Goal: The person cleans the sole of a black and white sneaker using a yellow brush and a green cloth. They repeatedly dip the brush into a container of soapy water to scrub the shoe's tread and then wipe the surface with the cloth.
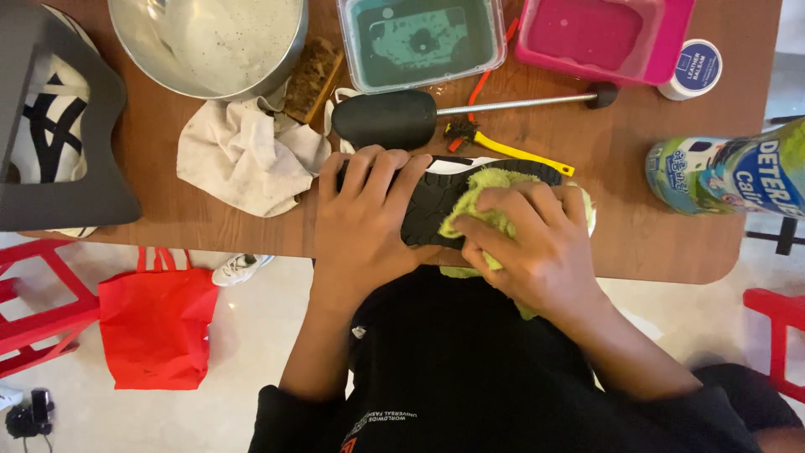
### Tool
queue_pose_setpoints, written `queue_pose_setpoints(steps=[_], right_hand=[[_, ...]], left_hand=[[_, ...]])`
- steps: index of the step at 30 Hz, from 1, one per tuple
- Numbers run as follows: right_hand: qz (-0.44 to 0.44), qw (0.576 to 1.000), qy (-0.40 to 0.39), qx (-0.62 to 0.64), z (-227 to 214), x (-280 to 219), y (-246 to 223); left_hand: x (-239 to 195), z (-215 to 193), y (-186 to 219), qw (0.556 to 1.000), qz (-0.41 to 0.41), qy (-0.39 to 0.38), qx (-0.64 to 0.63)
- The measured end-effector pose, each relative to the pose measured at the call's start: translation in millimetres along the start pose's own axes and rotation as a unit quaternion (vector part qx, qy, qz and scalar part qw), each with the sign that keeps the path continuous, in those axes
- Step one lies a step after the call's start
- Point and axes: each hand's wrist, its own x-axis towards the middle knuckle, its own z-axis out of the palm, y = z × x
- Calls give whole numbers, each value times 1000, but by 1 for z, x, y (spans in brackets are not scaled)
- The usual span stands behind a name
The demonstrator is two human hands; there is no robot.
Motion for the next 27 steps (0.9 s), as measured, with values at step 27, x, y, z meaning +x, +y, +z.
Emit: queue_pose_setpoints(steps=[27], right_hand=[[99,992,1,72,12,17,-6]], left_hand=[[-3,1,-6,999,15,7,28]])
